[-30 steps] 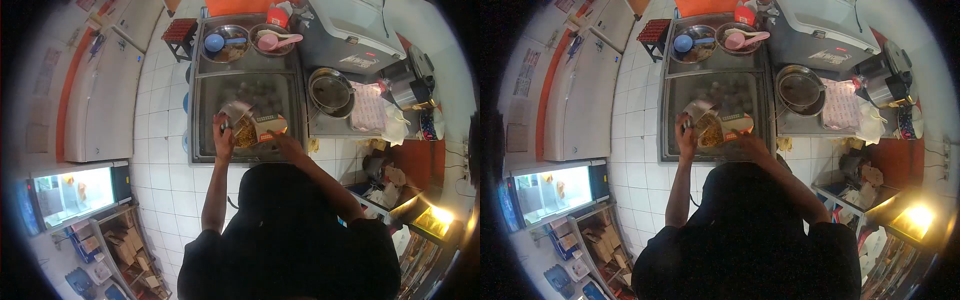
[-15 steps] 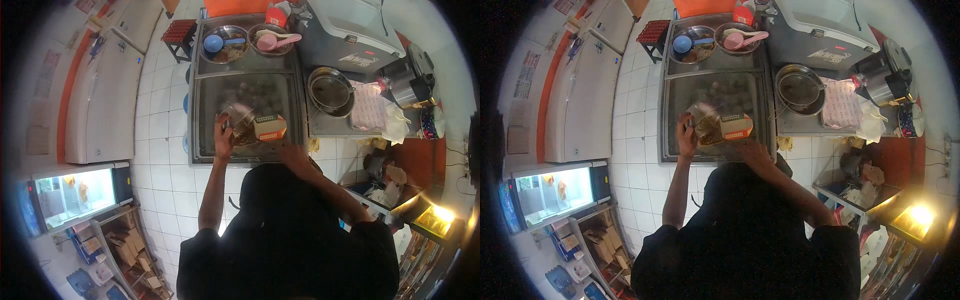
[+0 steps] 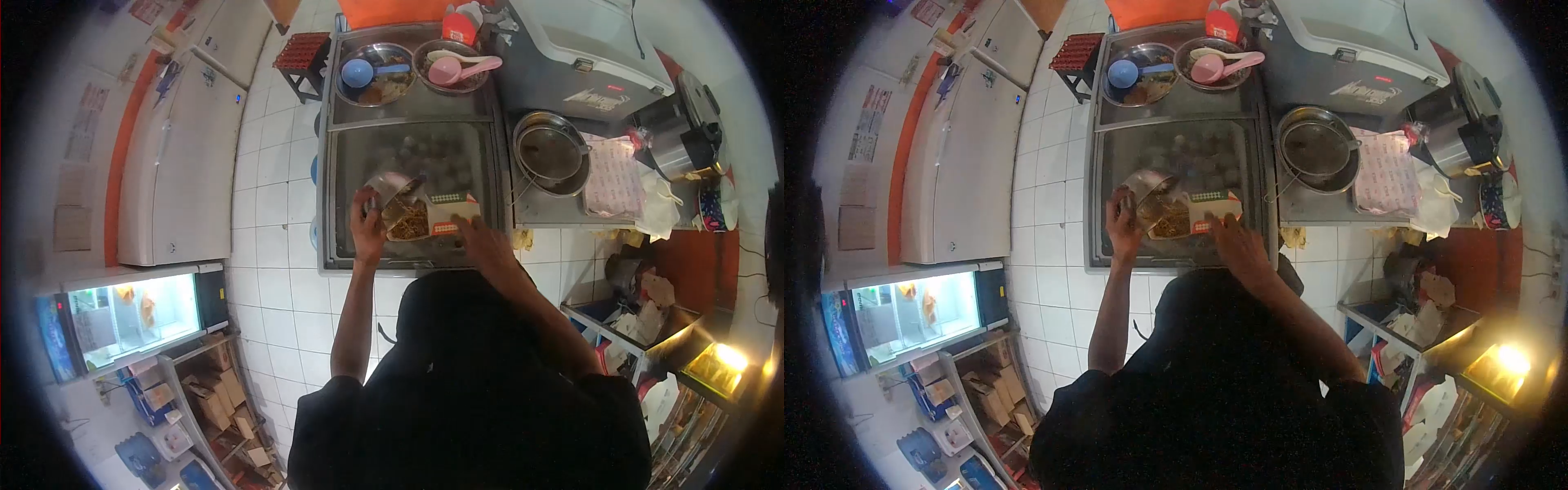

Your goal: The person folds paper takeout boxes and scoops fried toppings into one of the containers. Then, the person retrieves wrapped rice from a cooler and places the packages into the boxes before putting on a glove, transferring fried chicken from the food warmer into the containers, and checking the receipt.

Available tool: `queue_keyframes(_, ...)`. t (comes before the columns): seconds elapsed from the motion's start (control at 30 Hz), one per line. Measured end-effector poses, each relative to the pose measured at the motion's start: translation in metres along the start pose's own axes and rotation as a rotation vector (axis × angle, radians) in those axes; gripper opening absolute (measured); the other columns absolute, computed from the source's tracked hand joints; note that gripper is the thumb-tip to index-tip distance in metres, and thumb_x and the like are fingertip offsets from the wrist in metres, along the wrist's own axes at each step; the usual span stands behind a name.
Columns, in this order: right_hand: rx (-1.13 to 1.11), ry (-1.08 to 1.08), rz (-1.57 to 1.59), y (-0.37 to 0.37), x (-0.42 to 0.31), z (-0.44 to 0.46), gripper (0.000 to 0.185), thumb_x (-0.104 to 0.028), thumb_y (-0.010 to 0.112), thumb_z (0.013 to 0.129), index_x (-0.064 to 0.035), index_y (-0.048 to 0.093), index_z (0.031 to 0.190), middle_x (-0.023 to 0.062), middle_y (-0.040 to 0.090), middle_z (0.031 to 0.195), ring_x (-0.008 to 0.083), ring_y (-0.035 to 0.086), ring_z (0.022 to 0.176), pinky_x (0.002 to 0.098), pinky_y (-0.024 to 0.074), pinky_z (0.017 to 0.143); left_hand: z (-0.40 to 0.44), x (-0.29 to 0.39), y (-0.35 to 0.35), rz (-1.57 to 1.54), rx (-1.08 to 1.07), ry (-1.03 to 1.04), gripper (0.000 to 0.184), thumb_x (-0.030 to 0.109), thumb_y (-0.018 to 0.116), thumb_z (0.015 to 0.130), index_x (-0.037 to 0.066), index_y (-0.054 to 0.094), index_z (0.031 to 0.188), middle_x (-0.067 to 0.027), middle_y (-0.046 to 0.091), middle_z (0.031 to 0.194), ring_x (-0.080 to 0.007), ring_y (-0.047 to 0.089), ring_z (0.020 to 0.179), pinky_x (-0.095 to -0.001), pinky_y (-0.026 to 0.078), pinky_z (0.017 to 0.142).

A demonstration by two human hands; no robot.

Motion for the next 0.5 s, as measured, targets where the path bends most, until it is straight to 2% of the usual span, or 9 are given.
queue_keyframes(0.03,-0.075,0.018,-0.015,0.021,0.014,0.012,0.035,-0.017,0.051,0.09,-0.0095,0.049,0.125,0.0207,0.06,0.099,0.0343,0.065,0.079,0.0447,0.0539,0.065,-0.004,-0.003,0.002,0.057,-0.009,0.007,0.022,-0.003,0.066,0.076,0.002,0.045,0.079,-0.0136,0.047,0.12,-0.0341,0.046,0.116,-0.0464,0.038,0.099)
queue_keyframes(0.17,-0.28,-0.023,0.0,0.055,0.03,-0.007,0.042,-0.015,0.048,0.091,-0.0049,0.04,0.131,0.0196,0.058,0.103,0.0347,0.063,0.087,0.0449,0.0519,0.071,-0.004,0.0,-0.001,0.094,0.054,0.03,0.02,-0.006,0.063,0.076,0.0,0.044,0.074,-0.0134,0.049,0.117,-0.0346,0.046,0.115,-0.0456,0.042,0.095)
queue_keyframes(0.23,-0.289,-0.001,0.066,0.055,0.034,-0.008,0.042,-0.016,0.047,0.091,-0.0045,0.04,0.131,0.0191,0.058,0.104,0.0347,0.063,0.09,0.0451,0.0512,0.073,-0.004,0.006,-0.003,0.117,0.03,0.052,0.024,-0.017,0.047,0.067,0.002,0.04,0.08,-0.0167,0.051,0.116,-0.0389,0.048,0.116,-0.0544,0.034,0.104)
queue_keyframes(0.3,-0.291,0.044,0.136,0.064,0.046,-0.008,0.042,-0.017,0.046,0.092,-0.004,0.04,0.131,0.0186,0.058,0.105,0.0348,0.062,0.093,0.0454,0.0505,0.075,0.01,0.017,-0.003,0.137,-0.01,0.068,0.023,-0.016,0.047,0.067,0.002,0.039,0.079,-0.017,0.051,0.116,-0.0395,0.048,0.116,-0.0543,0.033,0.105)
queue_keyframes(0.37,-0.219,-0.005,-0.179,0.076,0.059,-0.002,0.039,-0.02,0.043,0.095,-0.0067,0.042,0.131,0.0187,0.058,0.109,0.0349,0.061,0.098,0.0461,0.0496,0.079,0.008,0.027,-0.001,0.157,-0.054,0.073,0.022,-0.016,0.048,0.067,0.001,0.039,0.077,-0.0173,0.051,0.117,-0.04,0.048,0.117,-0.0543,0.032,0.106)
queue_keyframes(0.4,-0.195,-0.025,-0.286,0.072,0.059,-0.002,0.038,-0.021,0.042,0.095,-0.0076,0.042,0.131,0.0188,0.058,0.111,0.035,0.06,0.1,0.0464,0.0493,0.08,0.007,0.024,0.0,0.093,-0.066,-0.007,0.02,-0.015,0.048,0.068,0.0,0.039,0.077,-0.0174,0.051,0.117,-0.0401,0.048,0.117,-0.0536,0.032,0.107)
queue_keyframes(0.47,-0.303,0.048,0.237,0.063,0.063,0.002,0.028,-0.021,0.044,0.096,-0.0075,0.052,0.119,0.0198,0.062,0.105,0.039,0.062,0.09,0.0463,0.0492,0.073,0.015,0.016,0.0,0.036,-0.059,-0.072,0.019,-0.015,0.048,0.068,0.0,0.039,0.076,-0.0175,0.051,0.118,-0.0401,0.047,0.117,-0.0528,0.031,0.107)
queue_keyframes(0.5,-0.3,0.047,0.236,0.06,0.06,0.002,0.028,-0.021,0.044,0.096,-0.0075,0.052,0.119,0.0198,0.062,0.105,0.039,0.062,0.09,0.0463,0.0492,0.073,0.015,0.018,-0.001,0.065,-0.062,-0.008,0.019,-0.015,0.049,0.068,-0.001,0.039,0.075,-0.0177,0.051,0.118,-0.0399,0.048,0.117,-0.0526,0.032,0.106)
Point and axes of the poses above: each hand's wrist, its own z-axis towards the middle knuckle, its own y-axis out of the palm, x = y × z, the point moved 6 cm from there along z, towards the middle knuckle
